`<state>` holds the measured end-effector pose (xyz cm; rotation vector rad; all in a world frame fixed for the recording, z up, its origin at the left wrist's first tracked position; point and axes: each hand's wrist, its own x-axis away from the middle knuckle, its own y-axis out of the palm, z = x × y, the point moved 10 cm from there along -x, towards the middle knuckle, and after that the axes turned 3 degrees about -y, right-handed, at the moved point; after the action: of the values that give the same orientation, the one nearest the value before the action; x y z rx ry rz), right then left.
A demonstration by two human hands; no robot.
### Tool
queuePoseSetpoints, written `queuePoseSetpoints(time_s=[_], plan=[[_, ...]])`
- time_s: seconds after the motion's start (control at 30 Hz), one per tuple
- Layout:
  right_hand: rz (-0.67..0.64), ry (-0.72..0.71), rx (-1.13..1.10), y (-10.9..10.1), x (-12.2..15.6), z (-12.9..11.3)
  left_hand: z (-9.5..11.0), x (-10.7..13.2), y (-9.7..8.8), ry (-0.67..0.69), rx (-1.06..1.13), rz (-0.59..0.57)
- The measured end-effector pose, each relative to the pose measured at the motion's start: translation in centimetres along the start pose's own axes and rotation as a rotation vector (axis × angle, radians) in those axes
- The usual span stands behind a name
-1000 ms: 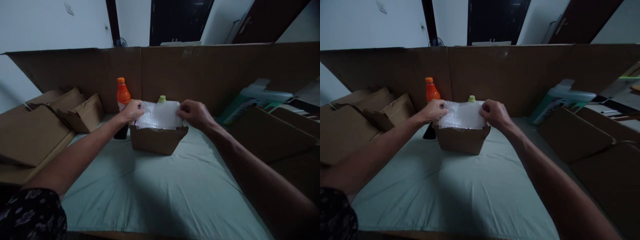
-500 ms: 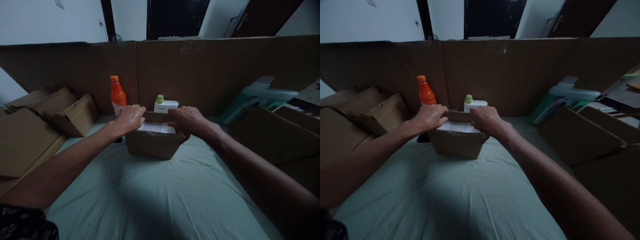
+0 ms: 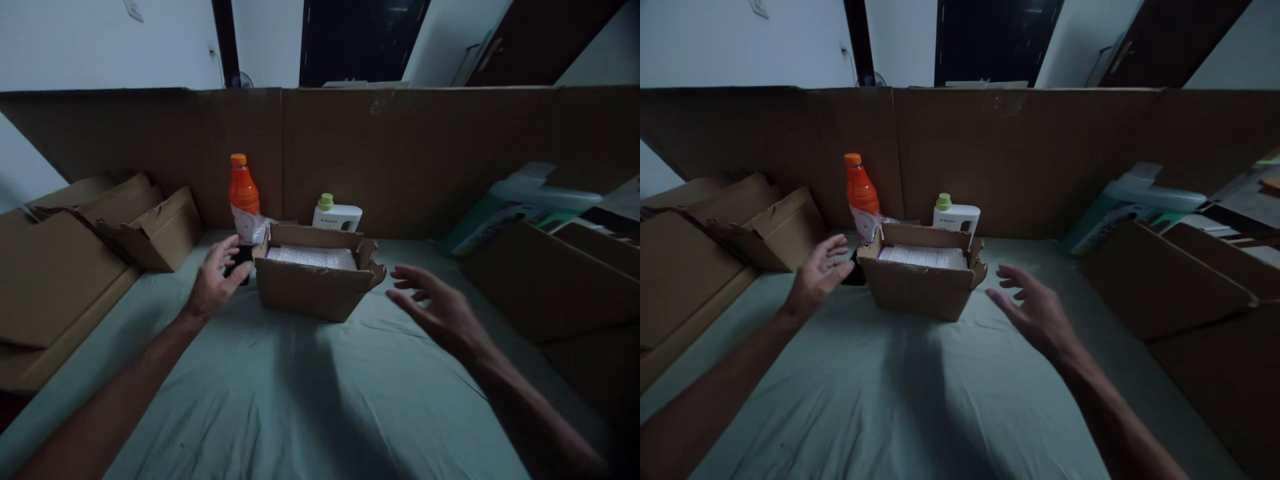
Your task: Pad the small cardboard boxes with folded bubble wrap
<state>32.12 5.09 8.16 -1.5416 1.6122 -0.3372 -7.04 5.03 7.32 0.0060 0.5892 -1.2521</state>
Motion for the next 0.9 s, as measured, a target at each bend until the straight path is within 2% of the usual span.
queuePoseSetpoints(time_s=[0.07, 0.1, 0.17, 0.2, 0.3, 0.37, 0.43, 0.5, 0.57, 0.63, 0.67, 0.7, 0.77, 0.83, 0.9], plan=[[-0.058, 0.027, -0.103, 3.4, 0.6, 1.2, -3.3, 1.2, 3.0, -0.086, 0.094, -0.123], [-0.090, 0.024, -0.148, 5.2, 0.4, 1.2, -4.1, 1.4, 4.8, -0.101, 0.137, -0.175], [-0.117, 0.016, -0.204, 7.7, -0.4, 0.7, -4.2, 1.4, 7.6, -0.101, 0.192, -0.199], [-0.109, 0.017, -0.210, 8.2, -0.6, 0.4, -3.8, 1.5, 8.5, -0.102, 0.204, -0.183], [-0.028, 0.013, -0.160, 7.8, 0.7, -0.7, -2.4, 2.8, 9.0, -0.115, 0.225, -0.149], [0.036, -0.040, -0.134, 7.2, 3.2, -2.2, -1.7, 5.2, 7.3, -0.103, 0.237, -0.155], [0.069, -0.107, -0.146, 7.5, 5.9, -4.7, -1.5, 8.2, 3.8, -0.076, 0.212, -0.105], [0.030, -0.152, -0.186, 9.2, 7.4, -7.8, -1.8, 10.7, -0.5, -0.075, 0.156, -0.009], [-0.043, -0.167, -0.232, 11.3, 7.4, -10.4, -2.3, 11.9, -3.7, -0.107, 0.102, 0.050], [-0.080, -0.164, -0.269, 12.2, 6.5, -11.5, -2.4, 11.9, -4.6, -0.125, 0.075, 0.065], [-0.082, -0.158, -0.281, 12.0, 6.0, -11.2, -2.2, 11.6, -4.1, -0.121, 0.079, 0.059], [-0.070, -0.147, -0.287, 11.3, 5.8, -10.4, -1.9, 11.1, -3.0, -0.112, 0.096, 0.047], [-0.008, -0.108, -0.261, 8.5, 6.1, -7.5, -1.3, 10.2, 1.1, -0.101, 0.161, -0.019], [0.081, -0.041, -0.180, 4.6, 7.6, -3.6, -0.7, 9.4, 7.2, -0.112, 0.249, -0.161], [0.171, 0.045, -0.062, 0.6, 9.8, 0.6, 0.4, 8.8, 14.2, -0.110, 0.343, -0.340]])
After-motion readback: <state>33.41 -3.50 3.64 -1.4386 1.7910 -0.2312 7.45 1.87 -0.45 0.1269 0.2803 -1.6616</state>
